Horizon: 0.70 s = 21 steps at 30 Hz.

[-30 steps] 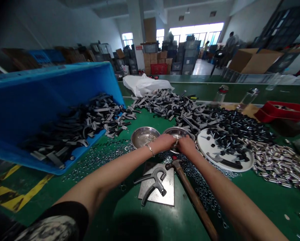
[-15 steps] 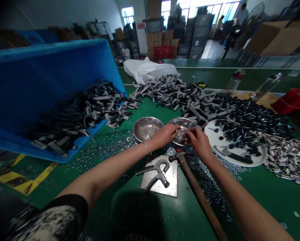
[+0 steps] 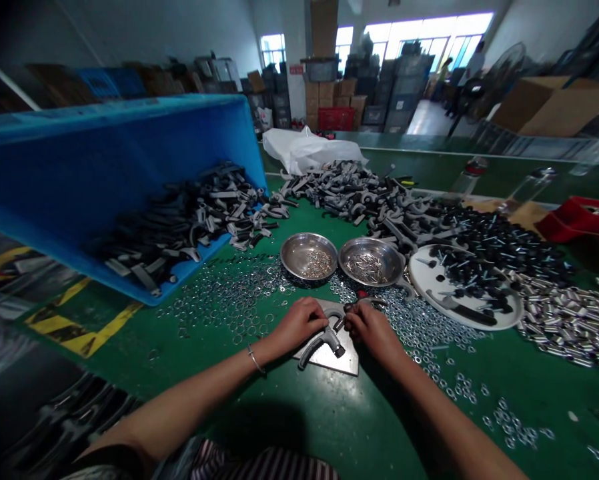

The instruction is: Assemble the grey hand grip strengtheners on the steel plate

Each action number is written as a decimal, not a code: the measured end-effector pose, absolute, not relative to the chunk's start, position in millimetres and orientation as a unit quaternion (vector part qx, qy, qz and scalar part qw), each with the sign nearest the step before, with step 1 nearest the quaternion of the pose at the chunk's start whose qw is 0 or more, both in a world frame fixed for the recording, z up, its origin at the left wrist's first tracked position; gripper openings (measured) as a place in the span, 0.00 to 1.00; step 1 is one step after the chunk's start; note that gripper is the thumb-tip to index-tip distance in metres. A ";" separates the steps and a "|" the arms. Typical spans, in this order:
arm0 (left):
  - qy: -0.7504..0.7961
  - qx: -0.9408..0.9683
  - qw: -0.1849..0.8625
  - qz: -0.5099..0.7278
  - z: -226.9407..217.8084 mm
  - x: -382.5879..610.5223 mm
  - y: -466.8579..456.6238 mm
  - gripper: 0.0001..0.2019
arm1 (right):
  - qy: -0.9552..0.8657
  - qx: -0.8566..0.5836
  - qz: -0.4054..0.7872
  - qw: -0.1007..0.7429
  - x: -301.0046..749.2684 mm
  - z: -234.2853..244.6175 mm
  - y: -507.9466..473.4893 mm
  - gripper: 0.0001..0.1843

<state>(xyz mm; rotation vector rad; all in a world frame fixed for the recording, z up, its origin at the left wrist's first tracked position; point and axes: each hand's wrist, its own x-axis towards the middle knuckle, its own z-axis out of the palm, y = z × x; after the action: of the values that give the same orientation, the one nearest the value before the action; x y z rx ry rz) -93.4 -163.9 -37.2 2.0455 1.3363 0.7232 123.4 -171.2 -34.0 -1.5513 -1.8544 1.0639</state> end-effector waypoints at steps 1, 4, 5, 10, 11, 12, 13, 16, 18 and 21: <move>0.503 0.767 0.291 0.272 -39.3 -93.1 -163.5 0.03 | -0.693 -0.570 0.375 0.234 123.2 -33.8 -169.4 0.15; 0.506 0.765 0.286 0.278 -43.0 -93.6 -163.2 0.04 | -0.729 -0.578 0.314 0.189 123.0 -33.8 -166.3 0.13; 0.508 0.765 0.283 0.276 -43.2 -93.7 -163.7 0.04 | -0.741 -0.581 0.289 0.173 122.1 -33.8 -165.8 0.12; 0.492 0.813 0.210 0.230 -35.8 -91.5 -167.5 0.05 | -0.797 -0.570 0.177 0.091 109.2 -28.6 -162.6 0.06; 0.475 0.834 0.182 0.215 -33.6 -90.9 -167.7 0.06 | -0.806 -0.565 0.163 0.077 107.3 -25.7 -161.8 0.07; 0.453 0.855 0.154 0.199 -31.6 -90.5 -167.5 0.07 | -0.813 -0.559 0.152 0.063 106.7 -22.4 -161.2 0.07; 0.431 0.874 0.131 0.185 -30.0 -90.5 -166.9 0.09 | -0.818 -0.554 0.144 0.051 108.0 -18.7 -161.2 0.05; 0.384 0.903 0.109 0.160 -28.3 -92.8 -163.5 0.11 | -0.813 -0.573 0.102 0.028 123.4 -10.3 -166.8 0.06; 0.373 0.906 0.117 0.159 -29.4 -95.3 -163.2 0.11 | -0.790 -0.613 0.034 0.006 139.8 -10.2 -175.5 0.12; 0.354 0.919 0.098 0.143 -31.9 -98.3 -172.8 0.11 | -0.756 -0.652 -0.003 -0.050 161.3 -17.7 -189.7 0.15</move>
<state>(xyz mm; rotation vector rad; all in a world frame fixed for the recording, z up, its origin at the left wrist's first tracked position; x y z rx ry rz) -98.3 -172.8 -31.9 2.7187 1.0481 0.4244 161.3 -189.7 -17.7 -2.1164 -2.4548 -0.0097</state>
